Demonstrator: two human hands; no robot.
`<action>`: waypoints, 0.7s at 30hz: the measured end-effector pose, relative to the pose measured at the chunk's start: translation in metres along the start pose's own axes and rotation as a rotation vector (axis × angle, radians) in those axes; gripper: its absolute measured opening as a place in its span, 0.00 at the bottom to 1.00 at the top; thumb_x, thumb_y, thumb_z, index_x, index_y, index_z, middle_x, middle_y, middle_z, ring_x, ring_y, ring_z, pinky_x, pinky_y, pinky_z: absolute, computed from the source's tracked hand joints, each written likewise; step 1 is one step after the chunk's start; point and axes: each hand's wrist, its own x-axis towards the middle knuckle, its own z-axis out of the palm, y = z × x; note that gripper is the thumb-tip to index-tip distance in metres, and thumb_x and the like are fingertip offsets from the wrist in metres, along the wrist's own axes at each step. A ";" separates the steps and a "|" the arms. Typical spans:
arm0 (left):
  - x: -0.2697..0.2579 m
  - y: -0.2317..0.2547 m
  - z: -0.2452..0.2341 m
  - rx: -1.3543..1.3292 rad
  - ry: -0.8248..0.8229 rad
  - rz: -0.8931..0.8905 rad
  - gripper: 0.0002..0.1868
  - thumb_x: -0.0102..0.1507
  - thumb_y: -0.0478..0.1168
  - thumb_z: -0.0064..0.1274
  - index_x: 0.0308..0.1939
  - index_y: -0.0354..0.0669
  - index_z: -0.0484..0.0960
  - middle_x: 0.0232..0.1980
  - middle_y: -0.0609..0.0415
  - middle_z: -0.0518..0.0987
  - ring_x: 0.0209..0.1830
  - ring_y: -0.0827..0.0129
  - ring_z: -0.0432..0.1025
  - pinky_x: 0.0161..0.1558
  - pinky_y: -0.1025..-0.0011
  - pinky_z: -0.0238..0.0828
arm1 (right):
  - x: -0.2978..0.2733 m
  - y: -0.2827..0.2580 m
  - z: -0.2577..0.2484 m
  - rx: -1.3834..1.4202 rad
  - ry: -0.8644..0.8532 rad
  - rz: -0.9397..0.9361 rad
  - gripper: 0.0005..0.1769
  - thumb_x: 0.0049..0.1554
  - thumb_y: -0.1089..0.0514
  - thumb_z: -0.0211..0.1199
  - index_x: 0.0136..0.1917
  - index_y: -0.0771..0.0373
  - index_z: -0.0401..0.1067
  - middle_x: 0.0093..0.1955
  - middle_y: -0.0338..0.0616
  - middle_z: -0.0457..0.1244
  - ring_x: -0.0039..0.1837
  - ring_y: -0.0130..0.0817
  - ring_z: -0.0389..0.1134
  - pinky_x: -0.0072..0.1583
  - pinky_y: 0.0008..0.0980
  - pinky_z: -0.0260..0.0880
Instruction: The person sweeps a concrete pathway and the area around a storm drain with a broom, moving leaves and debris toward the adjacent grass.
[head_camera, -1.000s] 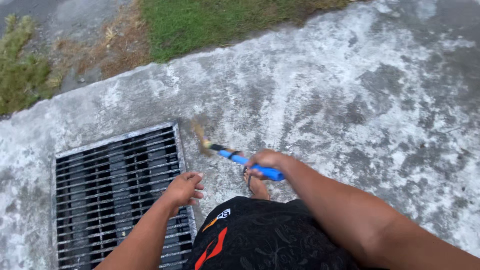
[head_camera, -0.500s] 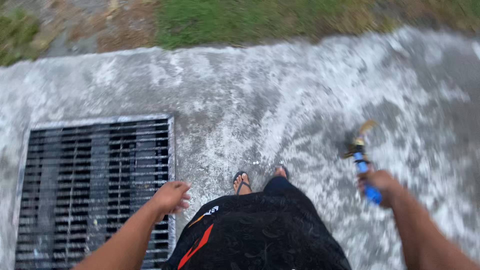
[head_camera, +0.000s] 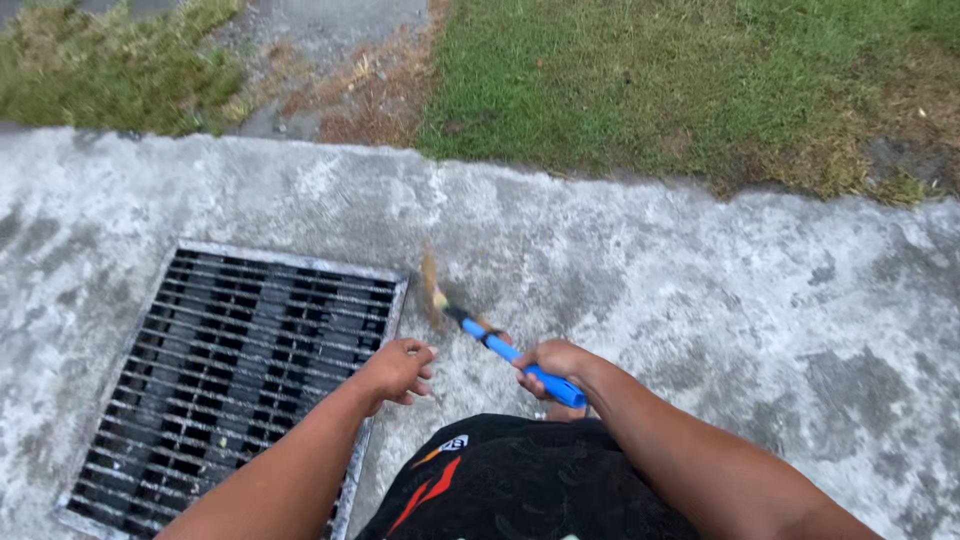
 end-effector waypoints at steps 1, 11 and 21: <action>0.005 0.011 -0.006 0.002 0.005 0.003 0.23 0.66 0.54 0.49 0.62 0.52 0.76 0.45 0.53 0.82 0.31 0.68 0.77 0.31 0.68 0.73 | -0.007 -0.003 -0.015 0.057 0.064 0.040 0.14 0.63 0.56 0.59 0.43 0.70 0.69 0.31 0.42 0.62 0.28 0.24 0.60 0.30 0.23 0.63; 0.044 0.020 0.003 -0.111 0.037 -0.062 0.23 0.67 0.54 0.48 0.61 0.50 0.77 0.43 0.54 0.81 0.33 0.67 0.75 0.34 0.65 0.71 | -0.281 0.101 -0.263 0.563 0.760 -0.068 0.12 0.65 0.58 0.53 0.46 0.71 0.68 0.30 0.43 0.61 0.28 0.27 0.58 0.31 0.26 0.60; 0.101 0.060 -0.019 -0.053 -0.010 -0.199 0.23 0.67 0.54 0.49 0.64 0.50 0.76 0.46 0.55 0.83 0.37 0.68 0.76 0.39 0.65 0.72 | -0.229 -0.031 -0.158 0.332 0.958 -0.260 0.09 0.64 0.61 0.53 0.47 0.71 0.68 0.29 0.41 0.58 0.29 0.27 0.55 0.31 0.29 0.58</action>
